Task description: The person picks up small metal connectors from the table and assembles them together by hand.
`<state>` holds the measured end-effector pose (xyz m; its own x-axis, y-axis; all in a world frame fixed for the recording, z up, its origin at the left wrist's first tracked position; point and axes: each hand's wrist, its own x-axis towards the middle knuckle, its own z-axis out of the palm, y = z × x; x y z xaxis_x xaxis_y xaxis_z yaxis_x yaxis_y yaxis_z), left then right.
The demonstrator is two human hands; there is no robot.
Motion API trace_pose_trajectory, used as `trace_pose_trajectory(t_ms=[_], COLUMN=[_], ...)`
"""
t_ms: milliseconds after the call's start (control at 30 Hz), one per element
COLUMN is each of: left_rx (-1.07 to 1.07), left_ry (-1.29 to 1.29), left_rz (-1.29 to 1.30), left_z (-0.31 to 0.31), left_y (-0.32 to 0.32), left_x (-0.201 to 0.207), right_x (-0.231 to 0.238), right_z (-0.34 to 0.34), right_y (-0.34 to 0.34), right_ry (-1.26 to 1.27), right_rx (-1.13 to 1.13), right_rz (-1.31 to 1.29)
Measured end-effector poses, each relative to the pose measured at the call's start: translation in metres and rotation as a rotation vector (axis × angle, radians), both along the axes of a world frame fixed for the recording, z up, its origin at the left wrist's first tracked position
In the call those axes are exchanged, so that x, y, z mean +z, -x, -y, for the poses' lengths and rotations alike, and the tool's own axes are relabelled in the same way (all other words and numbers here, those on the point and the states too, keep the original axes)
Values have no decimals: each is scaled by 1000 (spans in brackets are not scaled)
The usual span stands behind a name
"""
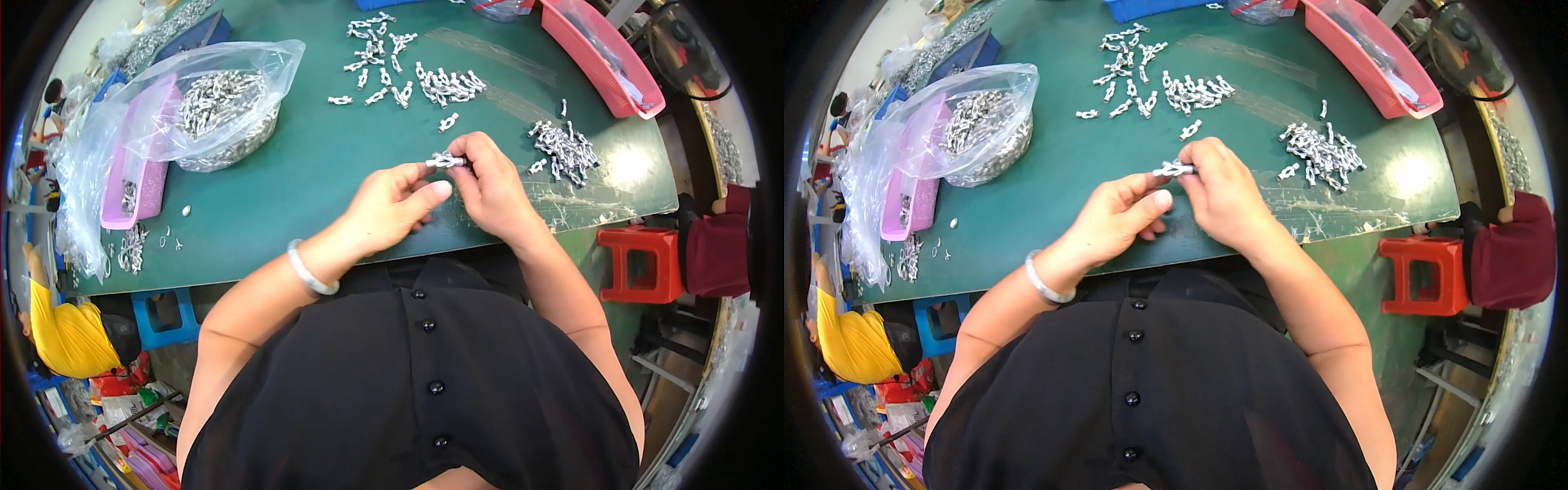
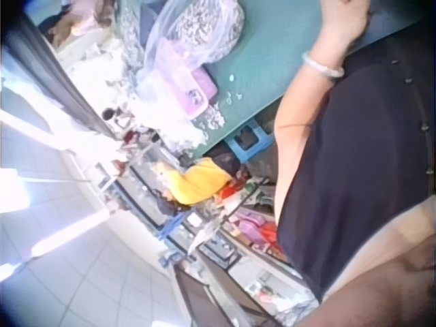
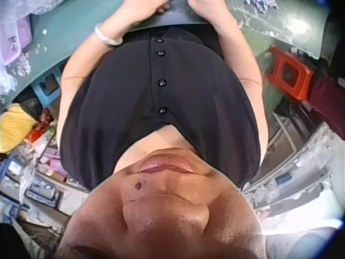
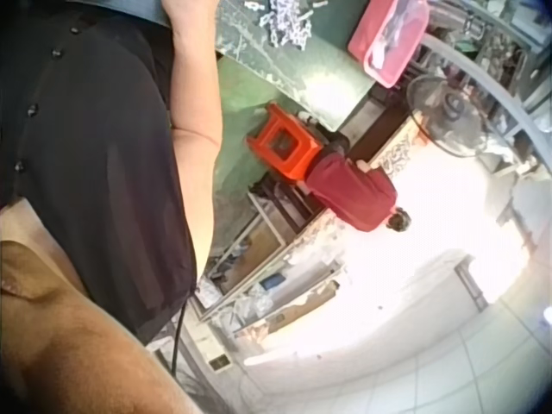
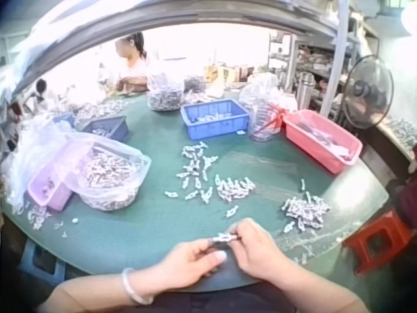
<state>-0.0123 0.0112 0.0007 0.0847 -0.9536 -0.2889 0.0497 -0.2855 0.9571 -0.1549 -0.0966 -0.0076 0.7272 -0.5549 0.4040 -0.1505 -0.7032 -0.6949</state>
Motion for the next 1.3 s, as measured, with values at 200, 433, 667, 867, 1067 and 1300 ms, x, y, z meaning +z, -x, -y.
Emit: trace_pose_trajectory(t_ms=[200, 433, 667, 867, 1067, 1300], left_rx=[196, 233, 182, 246, 272, 216], left_ry=[156, 339, 708, 777, 977, 1062], left_rz=[-285, 26, 667, 752, 855, 803], left_z=[11, 3, -1, -4, -3, -3], left_y=[16, 10, -1, -1, -5, -9], left_x=[-10, -16, -14, -12, -12, -11], right_x=[-7, -7, -15, -15, -17, -14], right_z=[-16, -11, -9, -12, -8, -7], right_y=[-12, -8, -5, -5, -5, -4], right_ry=[-8, -478, -682, -869, -834, -704], right_rx=[-33, 237, 357, 365, 426, 446], right_rz=[198, 311, 444, 533, 495, 479])
